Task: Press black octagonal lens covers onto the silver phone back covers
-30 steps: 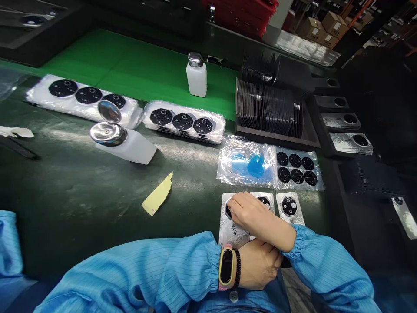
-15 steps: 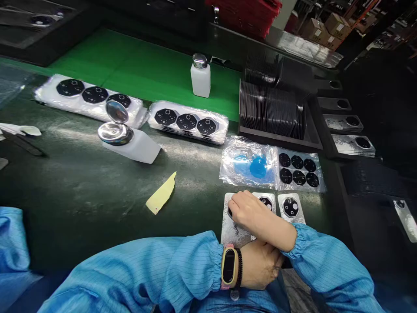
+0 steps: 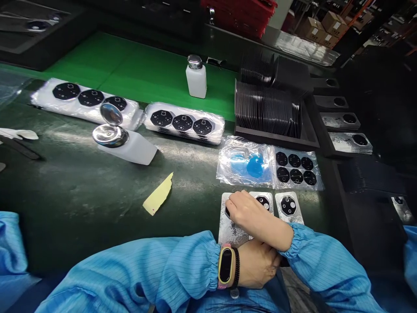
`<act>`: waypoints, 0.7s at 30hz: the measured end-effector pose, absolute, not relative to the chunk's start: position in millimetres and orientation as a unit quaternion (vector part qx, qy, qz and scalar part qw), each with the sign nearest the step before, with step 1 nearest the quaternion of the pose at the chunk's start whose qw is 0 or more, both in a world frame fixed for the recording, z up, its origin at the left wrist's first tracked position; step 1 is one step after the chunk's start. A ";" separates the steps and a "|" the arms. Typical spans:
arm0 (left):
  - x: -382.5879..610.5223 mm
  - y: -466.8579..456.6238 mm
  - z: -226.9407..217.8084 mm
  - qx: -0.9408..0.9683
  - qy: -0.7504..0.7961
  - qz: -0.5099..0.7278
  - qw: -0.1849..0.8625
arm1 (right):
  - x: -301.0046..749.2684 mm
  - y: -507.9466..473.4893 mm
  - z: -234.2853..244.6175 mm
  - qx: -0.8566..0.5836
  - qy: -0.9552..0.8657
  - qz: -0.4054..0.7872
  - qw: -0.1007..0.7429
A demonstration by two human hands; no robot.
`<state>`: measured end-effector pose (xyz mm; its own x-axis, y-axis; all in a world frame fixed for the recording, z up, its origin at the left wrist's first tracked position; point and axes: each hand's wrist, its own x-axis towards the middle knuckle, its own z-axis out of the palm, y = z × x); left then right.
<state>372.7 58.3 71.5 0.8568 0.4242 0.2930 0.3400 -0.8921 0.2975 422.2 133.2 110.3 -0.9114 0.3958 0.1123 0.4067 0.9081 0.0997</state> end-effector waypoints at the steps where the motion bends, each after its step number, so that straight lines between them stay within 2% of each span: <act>1: 372.4 58.5 72.1 0.956 0.201 0.179 0.118 | 421.9 133.6 110.6 -0.207 -0.976 -0.051 0.045; 4: 371.9 58.8 72.8 0.953 0.209 0.182 0.120 | 424.0 137.6 114.3 -0.222 -0.971 0.035 0.076; 8: 371.9 57.0 69.8 0.945 0.228 0.226 0.068 | 440.7 147.9 129.5 -0.321 -0.875 0.275 0.237; 10: 371.4 55.2 68.0 0.937 0.243 0.250 0.024 | 455.1 152.3 137.4 -0.406 -0.794 0.335 0.303; 15: 368.2 51.7 69.4 0.937 0.249 0.242 -0.023 | 492.0 154.4 138.4 -0.568 -0.643 0.349 0.376; 21: 362.7 50.8 80.4 0.950 0.245 0.192 -0.023 | 517.8 151.2 125.5 -0.633 -0.545 0.333 0.437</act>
<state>362.7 50.8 80.4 0.8063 0.4568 0.3757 0.4746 -0.8788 0.0501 517.8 151.2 125.5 0.1845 0.9814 0.0536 0.3985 -0.0248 -0.9169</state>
